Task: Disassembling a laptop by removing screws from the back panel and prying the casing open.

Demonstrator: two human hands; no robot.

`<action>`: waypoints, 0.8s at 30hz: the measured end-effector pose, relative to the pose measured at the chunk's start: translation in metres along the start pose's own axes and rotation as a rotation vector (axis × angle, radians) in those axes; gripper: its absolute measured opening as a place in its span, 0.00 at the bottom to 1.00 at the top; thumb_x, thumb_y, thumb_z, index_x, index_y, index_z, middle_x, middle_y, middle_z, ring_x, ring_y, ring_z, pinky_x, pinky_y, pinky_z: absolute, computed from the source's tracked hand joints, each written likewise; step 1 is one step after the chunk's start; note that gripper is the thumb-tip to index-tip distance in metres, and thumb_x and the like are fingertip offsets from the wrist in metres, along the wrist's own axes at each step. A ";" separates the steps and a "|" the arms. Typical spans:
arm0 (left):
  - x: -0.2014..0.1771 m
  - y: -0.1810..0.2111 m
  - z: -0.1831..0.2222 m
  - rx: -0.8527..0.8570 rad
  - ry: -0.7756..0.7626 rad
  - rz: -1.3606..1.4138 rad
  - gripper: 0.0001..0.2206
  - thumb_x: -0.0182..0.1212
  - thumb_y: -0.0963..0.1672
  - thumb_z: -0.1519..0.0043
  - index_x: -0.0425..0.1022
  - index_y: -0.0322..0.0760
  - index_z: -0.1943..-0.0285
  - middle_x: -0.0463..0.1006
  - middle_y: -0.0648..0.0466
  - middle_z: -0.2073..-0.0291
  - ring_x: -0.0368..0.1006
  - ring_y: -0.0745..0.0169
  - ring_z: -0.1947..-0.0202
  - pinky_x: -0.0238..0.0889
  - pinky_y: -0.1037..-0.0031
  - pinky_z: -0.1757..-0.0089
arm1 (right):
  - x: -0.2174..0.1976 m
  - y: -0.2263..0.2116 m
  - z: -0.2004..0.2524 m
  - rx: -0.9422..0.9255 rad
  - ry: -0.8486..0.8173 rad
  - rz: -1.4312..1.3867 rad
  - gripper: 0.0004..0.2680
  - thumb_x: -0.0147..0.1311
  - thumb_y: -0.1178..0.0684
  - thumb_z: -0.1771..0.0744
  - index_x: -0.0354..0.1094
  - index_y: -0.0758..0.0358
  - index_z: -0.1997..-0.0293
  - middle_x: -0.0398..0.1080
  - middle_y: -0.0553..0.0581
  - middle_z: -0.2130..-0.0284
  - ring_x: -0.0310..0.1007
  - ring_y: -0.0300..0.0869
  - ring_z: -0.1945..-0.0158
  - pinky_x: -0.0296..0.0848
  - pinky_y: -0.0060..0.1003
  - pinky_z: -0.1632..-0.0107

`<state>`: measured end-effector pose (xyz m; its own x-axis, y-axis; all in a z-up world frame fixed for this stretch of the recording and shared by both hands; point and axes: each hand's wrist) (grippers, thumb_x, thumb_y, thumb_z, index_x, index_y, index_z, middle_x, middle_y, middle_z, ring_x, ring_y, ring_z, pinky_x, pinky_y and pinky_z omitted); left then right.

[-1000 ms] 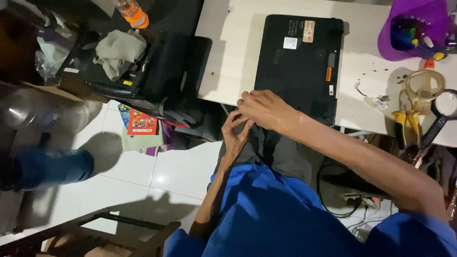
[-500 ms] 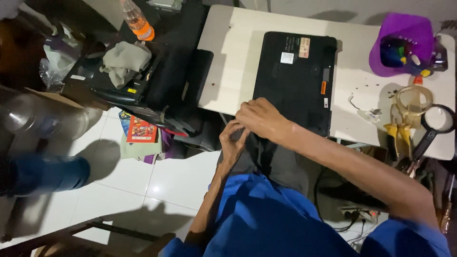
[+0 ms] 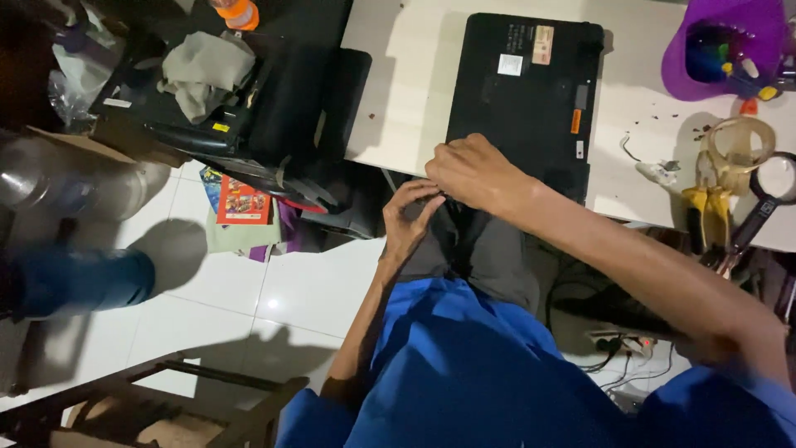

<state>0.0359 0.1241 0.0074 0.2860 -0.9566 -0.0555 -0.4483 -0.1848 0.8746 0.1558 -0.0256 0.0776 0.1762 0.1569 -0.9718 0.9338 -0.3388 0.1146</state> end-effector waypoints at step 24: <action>0.001 -0.023 0.014 -0.118 -0.025 0.143 0.14 0.77 0.39 0.43 0.80 0.32 0.51 0.83 0.45 0.55 0.81 0.58 0.60 0.70 0.70 0.58 | -0.014 0.001 0.011 0.048 -0.017 0.040 0.14 0.55 0.44 0.32 0.57 0.48 0.78 0.57 0.45 0.83 0.61 0.41 0.77 0.59 0.38 0.73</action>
<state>0.0342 0.1246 -0.0197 0.2044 -0.9769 0.0628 -0.3805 -0.0202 0.9246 0.1514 -0.0382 0.0891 0.2077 0.1266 -0.9700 0.9102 -0.3883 0.1442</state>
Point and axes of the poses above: each hand's wrist, its own z-axis away from the middle knuckle, its own x-axis out of the palm, y = z × x
